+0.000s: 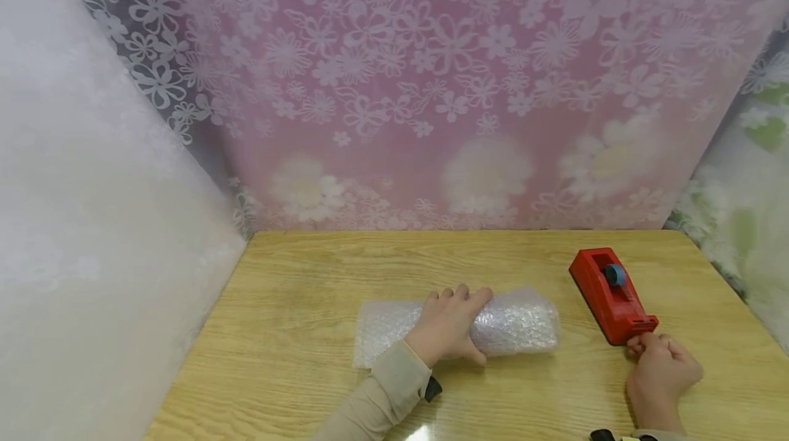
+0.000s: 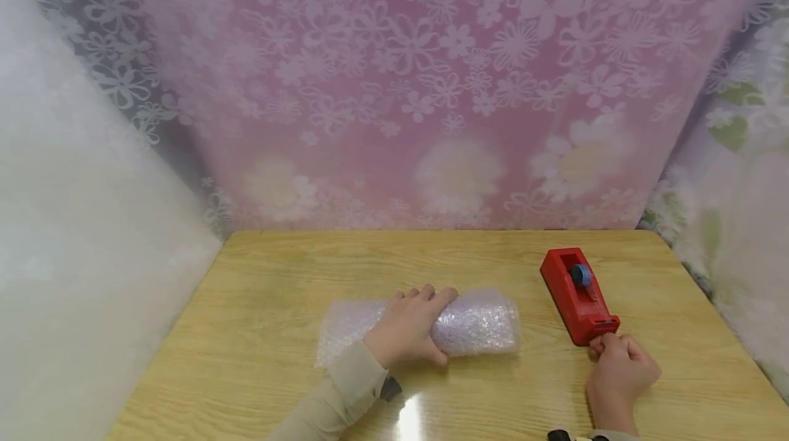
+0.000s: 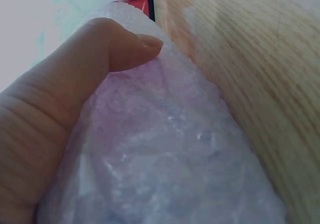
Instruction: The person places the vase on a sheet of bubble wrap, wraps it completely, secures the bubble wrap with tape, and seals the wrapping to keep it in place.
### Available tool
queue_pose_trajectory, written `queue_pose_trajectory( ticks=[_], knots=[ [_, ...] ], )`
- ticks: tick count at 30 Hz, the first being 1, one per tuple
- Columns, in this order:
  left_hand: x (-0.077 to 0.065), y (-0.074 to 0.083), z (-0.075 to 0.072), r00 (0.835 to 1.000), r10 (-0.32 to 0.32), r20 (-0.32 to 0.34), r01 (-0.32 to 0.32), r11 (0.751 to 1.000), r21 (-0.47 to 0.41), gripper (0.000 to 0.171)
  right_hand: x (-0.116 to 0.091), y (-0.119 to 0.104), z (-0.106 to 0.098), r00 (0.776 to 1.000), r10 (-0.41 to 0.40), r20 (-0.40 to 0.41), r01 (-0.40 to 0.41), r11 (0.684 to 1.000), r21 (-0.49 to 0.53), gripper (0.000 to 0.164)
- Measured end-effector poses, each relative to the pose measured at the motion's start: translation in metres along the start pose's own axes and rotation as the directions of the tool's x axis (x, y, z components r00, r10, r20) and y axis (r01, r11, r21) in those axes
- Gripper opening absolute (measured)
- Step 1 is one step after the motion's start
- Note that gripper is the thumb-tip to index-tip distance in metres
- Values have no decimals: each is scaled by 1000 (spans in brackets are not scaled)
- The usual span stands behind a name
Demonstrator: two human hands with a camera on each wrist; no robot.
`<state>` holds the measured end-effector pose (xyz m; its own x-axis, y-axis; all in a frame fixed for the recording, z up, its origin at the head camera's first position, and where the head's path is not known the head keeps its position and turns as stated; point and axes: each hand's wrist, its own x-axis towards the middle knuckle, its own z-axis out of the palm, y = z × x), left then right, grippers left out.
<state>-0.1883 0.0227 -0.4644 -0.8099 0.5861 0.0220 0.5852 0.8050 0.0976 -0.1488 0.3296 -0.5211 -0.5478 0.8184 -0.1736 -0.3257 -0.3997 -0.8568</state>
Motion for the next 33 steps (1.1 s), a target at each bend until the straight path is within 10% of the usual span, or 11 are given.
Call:
queue_pose_trajectory(
  ticks=[8, 13, 19, 25, 33],
  knots=[
    [1, 2, 1, 1000, -1, 10, 1, 1000, -20, 105, -14, -19, -4, 996, 92, -8, -89, 985, 149, 25],
    [3, -1, 1, 1000, -7, -5, 7, 999, -45, 104, -57, -41, 20, 983, 29, 181, -54, 989, 137, 22],
    [3, -3, 0, 1000, -9, 6, 9, 999, -53, 104, -118, -41, 54, 847, -52, 529, 8, 996, 85, 16],
    [4, -3, 0, 1000, -17, -15, 17, 1000, -20, 101, -156, -20, 76, 748, -5, 664, 190, 960, -206, 29],
    [1, 0, 1, 1000, -6, -28, 4, 999, -46, 98, -179, 10, 76, 789, 51, 613, 203, 919, -339, 32]
  ],
)
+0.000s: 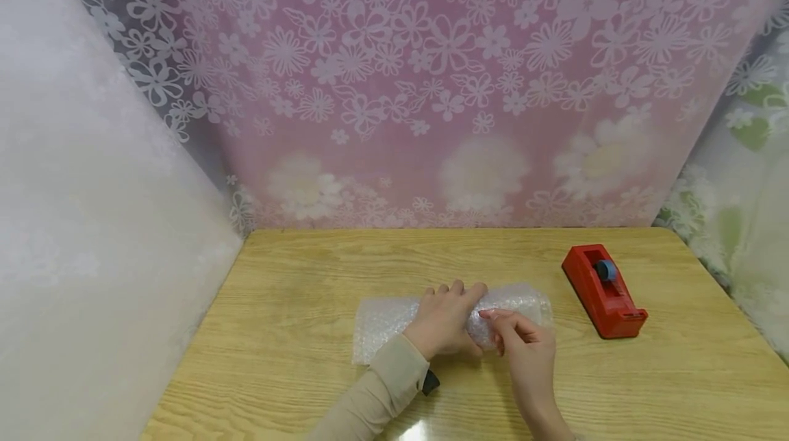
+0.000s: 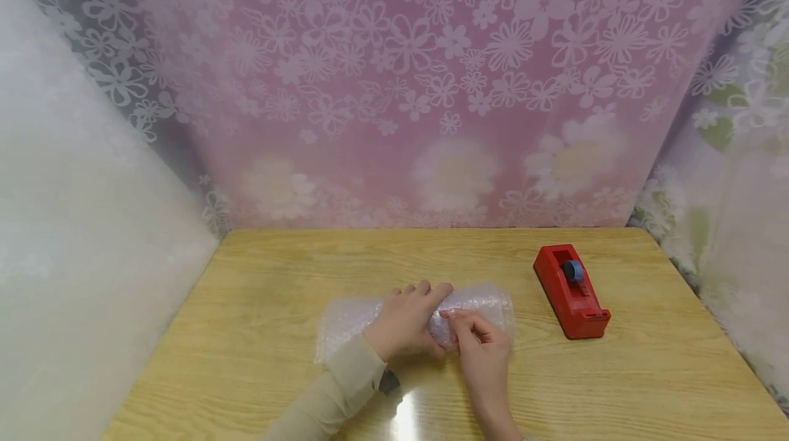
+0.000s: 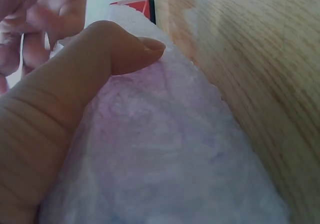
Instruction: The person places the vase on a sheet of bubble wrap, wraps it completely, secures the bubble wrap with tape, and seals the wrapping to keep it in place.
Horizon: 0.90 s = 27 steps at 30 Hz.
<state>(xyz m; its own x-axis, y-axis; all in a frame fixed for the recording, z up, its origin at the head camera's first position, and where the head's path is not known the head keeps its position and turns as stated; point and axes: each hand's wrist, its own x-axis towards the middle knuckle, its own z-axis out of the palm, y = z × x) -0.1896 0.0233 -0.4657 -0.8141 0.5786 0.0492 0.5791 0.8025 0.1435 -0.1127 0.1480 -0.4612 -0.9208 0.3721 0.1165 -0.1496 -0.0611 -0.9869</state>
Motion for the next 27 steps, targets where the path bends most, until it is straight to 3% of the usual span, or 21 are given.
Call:
queue_pose_trajectory(
  ticks=[9, 17, 27],
  knots=[
    [-1, -1, 1, 1000, 19, -17, -19, 1000, 9, 94, -20, 16, 19, 973, 190, -133, -170, 974, 149, 28],
    [0, 0, 0, 1000, 17, -18, -17, 1000, 9, 90, -24, 20, 25, 962, 216, -167, -173, 956, 237, 31],
    [0, -1, 3, 1000, 21, -23, -21, 1000, 18, 93, -22, 27, 27, 951, 219, -218, -161, 953, 256, 25]
  ],
)
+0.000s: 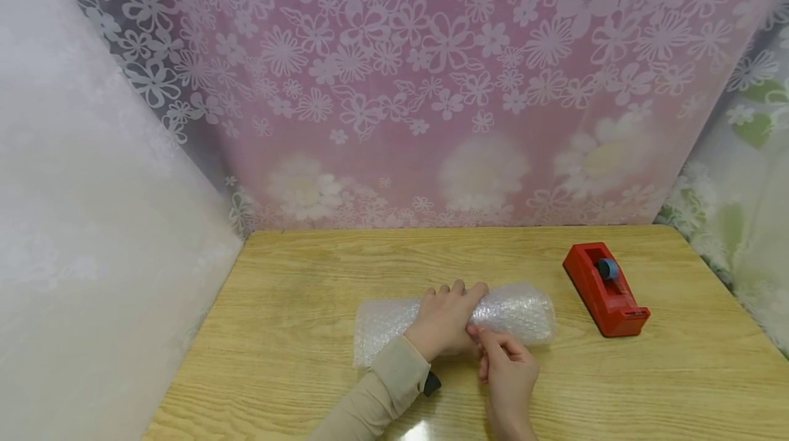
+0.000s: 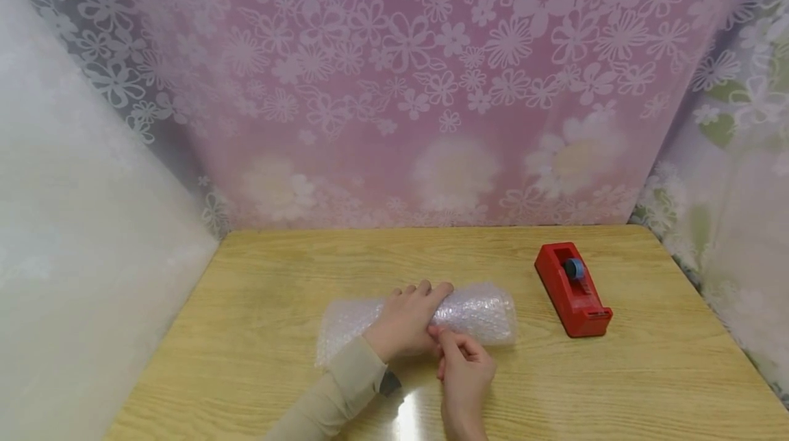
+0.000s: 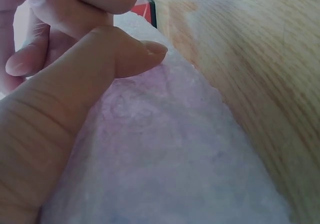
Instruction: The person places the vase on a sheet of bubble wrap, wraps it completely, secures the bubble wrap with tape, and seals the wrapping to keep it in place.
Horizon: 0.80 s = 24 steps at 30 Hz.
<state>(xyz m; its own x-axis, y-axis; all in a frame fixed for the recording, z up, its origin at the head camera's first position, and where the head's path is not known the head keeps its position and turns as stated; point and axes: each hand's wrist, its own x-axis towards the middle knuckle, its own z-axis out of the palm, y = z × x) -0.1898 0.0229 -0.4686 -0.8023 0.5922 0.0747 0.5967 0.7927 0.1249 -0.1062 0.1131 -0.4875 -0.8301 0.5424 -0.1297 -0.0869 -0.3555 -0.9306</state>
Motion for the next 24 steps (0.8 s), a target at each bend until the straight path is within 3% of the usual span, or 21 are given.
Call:
queue_pose_trajectory(
  ticks=[10, 17, 20, 24],
  knots=[
    [0, 1, -1, 1000, -1, -4, 1, 1000, 17, 89, -12, -6, 0, 1000, -13, 11, 12, 998, 55, 24],
    [2, 2, 0, 1000, -6, 7, 5, 999, 42, 100, -11, -10, -2, 999, -38, 4, 38, 999, -19, 23],
    [2, 2, 1, 1000, -10, 14, 10, 999, 42, 95, -11, -13, -1, 999, -40, 19, 41, 998, -56, 23],
    [2, 2, -1, 1000, -10, 16, 9, 998, 63, 89, -15, -18, 0, 989, -124, 86, 134, 983, -123, 24]
  ],
)
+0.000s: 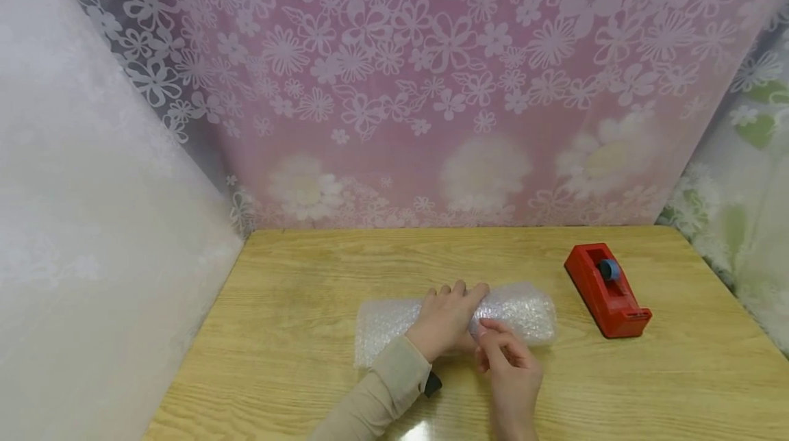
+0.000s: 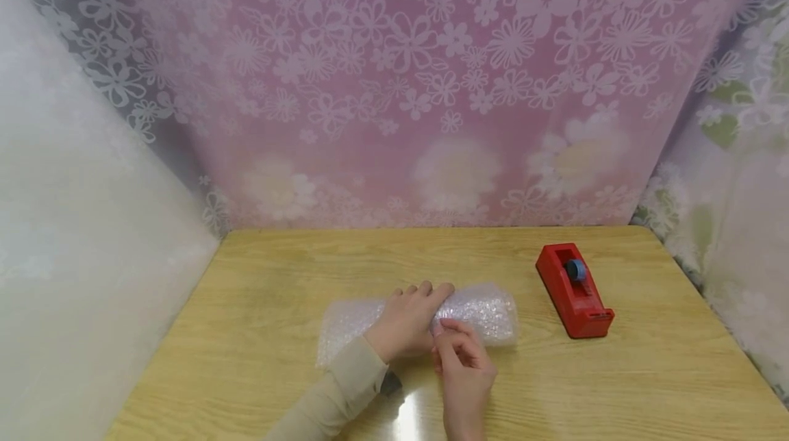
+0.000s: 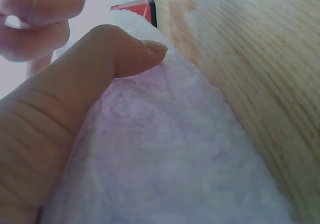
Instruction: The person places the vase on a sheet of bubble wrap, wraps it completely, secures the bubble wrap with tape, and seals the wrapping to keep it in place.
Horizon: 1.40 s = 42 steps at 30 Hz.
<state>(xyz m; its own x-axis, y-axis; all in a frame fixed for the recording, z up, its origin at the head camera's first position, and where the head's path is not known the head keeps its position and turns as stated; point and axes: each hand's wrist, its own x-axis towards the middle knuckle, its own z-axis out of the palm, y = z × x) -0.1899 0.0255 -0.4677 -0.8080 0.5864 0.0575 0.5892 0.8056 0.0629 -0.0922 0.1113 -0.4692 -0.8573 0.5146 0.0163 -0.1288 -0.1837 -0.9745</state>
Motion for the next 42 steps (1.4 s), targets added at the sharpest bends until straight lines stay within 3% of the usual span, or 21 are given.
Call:
queue_pose_trajectory(
  ticks=[2, 5, 8, 12, 15, 17, 19, 22, 24, 28, 33, 42],
  knots=[
    [0, 0, -1, 1000, 0, 2, 0, 1000, 5, 84, -2, -2, 0, 997, -71, 30, 73, 994, -75, 24],
    [0, 1, -1, 1000, 1, 11, -1, 1000, 3, 79, -5, -4, -2, 979, -194, 54, 201, 960, -195, 28],
    [0, 1, -1, 1000, 2, 11, -2, 1000, 4, 77, -4, -3, -4, 937, -340, 78, 349, 903, -250, 32],
    [-1, 0, -1, 1000, 4, 4, -4, 1000, -6, 86, 1, 2, -7, 873, -475, 114, 488, 845, -217, 39],
    [-1, 0, -2, 1000, 2, 4, -2, 1000, -30, 94, 4, 4, -9, 849, -515, 122, 528, 837, -144, 39],
    [-1, 0, -2, 1000, 1, 4, -1, 999, -42, 98, 5, 5, -9, 866, -489, 103, 497, 864, -75, 35],
    [0, 0, -2, 1000, -1, 1, 1, 999, -37, 101, 5, 6, -6, 905, -419, 66, 420, 907, -1, 31],
    [0, -1, -1, 1000, -5, -5, 5, 1000, -28, 103, 3, 9, -1, 976, -215, -8, 215, 971, 102, 27],
    [0, -1, -1, 1000, -3, -8, 3, 1000, -20, 99, 3, 15, 3, 994, -100, -52, 106, 984, 144, 29],
    [0, -1, -2, 1000, -1, -12, 1, 1000, -13, 88, 5, 23, 7, 994, 5, -106, 12, 988, 155, 25],
    [0, -1, -3, 1000, -5, -8, 5, 1000, -22, 76, 8, 26, 8, 992, -1, -124, 15, 993, 113, 22],
    [-1, -1, 0, 1000, 4, -17, -5, 999, -39, 78, 6, 35, 9, 980, -149, -133, 151, 989, 4, 33]
  ],
)
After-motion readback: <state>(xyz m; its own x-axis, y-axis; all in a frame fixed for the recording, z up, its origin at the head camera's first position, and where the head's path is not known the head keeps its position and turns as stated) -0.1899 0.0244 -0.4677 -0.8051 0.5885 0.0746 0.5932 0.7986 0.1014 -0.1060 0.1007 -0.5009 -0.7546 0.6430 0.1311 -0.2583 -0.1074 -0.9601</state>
